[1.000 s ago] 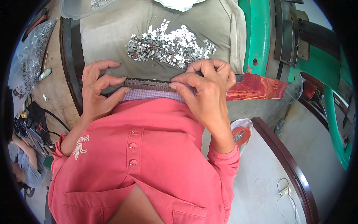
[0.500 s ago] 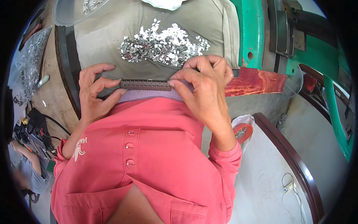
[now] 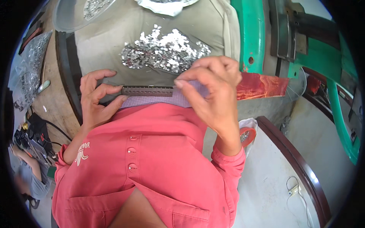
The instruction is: Manually aligning small metal studs on a fabric strip and using a manual stamping press to secure them.
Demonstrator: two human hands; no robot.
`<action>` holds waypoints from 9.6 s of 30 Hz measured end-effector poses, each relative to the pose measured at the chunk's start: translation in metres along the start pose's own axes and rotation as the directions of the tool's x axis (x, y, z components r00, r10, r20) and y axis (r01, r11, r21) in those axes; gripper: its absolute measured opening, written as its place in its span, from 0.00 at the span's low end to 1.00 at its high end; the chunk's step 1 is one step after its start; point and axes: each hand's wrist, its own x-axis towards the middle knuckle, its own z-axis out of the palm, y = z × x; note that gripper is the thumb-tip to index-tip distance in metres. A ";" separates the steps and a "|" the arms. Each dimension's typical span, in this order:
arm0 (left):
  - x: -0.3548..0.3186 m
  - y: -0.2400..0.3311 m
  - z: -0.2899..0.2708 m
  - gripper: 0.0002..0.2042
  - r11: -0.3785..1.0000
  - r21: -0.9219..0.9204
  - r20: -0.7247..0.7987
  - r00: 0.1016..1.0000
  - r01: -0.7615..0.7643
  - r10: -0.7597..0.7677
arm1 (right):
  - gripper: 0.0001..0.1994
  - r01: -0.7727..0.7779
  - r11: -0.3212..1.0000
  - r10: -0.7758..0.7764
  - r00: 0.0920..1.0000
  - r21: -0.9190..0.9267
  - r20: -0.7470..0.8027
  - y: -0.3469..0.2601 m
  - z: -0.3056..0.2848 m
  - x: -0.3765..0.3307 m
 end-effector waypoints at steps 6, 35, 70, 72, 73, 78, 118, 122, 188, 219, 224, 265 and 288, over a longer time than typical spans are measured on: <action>0.003 0.007 0.005 0.12 0.999 -0.009 0.012 0.999 -0.041 0.041 | 0.05 0.244 0.941 -0.303 0.915 -0.234 -0.266 -0.009 -0.014 0.053; 0.025 0.037 -0.007 0.07 0.962 0.251 0.197 0.979 -0.105 0.055 | 0.08 0.053 0.991 -0.109 0.852 -0.124 -0.511 0.025 0.025 -0.022; 0.007 0.007 -0.003 0.17 0.991 -0.090 0.116 0.987 -0.100 0.110 | 0.18 0.125 0.979 -0.166 0.948 -0.163 -0.270 0.015 0.047 -0.051; 0.005 0.003 -0.001 0.17 0.989 -0.120 0.105 0.990 -0.085 0.097 | 0.18 0.132 0.977 -0.175 0.945 -0.169 -0.275 0.015 0.049 -0.052; 0.005 0.002 0.000 0.17 0.986 -0.148 0.101 0.991 -0.069 0.085 | 0.18 0.133 0.977 -0.177 0.943 -0.169 -0.282 0.015 0.049 -0.053; 0.004 0.003 0.002 0.16 0.981 -0.190 0.094 0.994 -0.033 0.051 | 0.17 0.163 0.960 -0.233 0.916 -0.227 -0.327 0.016 0.050 -0.050; 0.004 0.002 0.012 0.14 0.984 -0.167 0.038 0.997 -0.064 0.071 | 0.19 -0.292 0.956 0.294 0.936 0.039 -0.193 0.061 -0.017 -0.071; 0.004 0.003 0.012 0.15 0.990 -0.127 0.036 0.997 -0.064 0.069 | 0.15 -0.303 0.952 0.302 0.916 0.037 -0.263 0.060 -0.010 -0.065; 0.025 0.030 -0.008 0.10 0.995 -0.051 0.268 0.961 0.091 -0.074 | 0.15 -0.030 0.999 0.028 0.989 -0.017 -0.142 -0.005 0.037 -0.036; 0.043 0.028 -0.009 0.14 0.856 0.228 0.246 0.879 -0.463 0.410 | 0.15 0.242 0.969 -0.248 0.930 -0.056 -0.272 0.017 0.037 -0.035; 0.085 0.078 -0.014 0.16 0.795 0.225 0.110 0.825 -0.563 0.554 | 0.15 0.202 0.974 -0.228 0.867 -0.104 -0.444 0.022 -0.007 -0.030; 0.199 0.201 0.105 0.21 0.245 0.356 0.355 0.373 -0.902 0.857 | 0.11 -0.198 0.980 0.098 0.565 -0.019 -0.819 0.071 -0.073 -0.023; 0.207 0.173 0.121 0.22 0.439 0.360 0.143 0.514 -0.823 0.846 | 0.06 0.040 0.949 0.102 0.900 0.314 -0.424 0.170 -0.132 0.054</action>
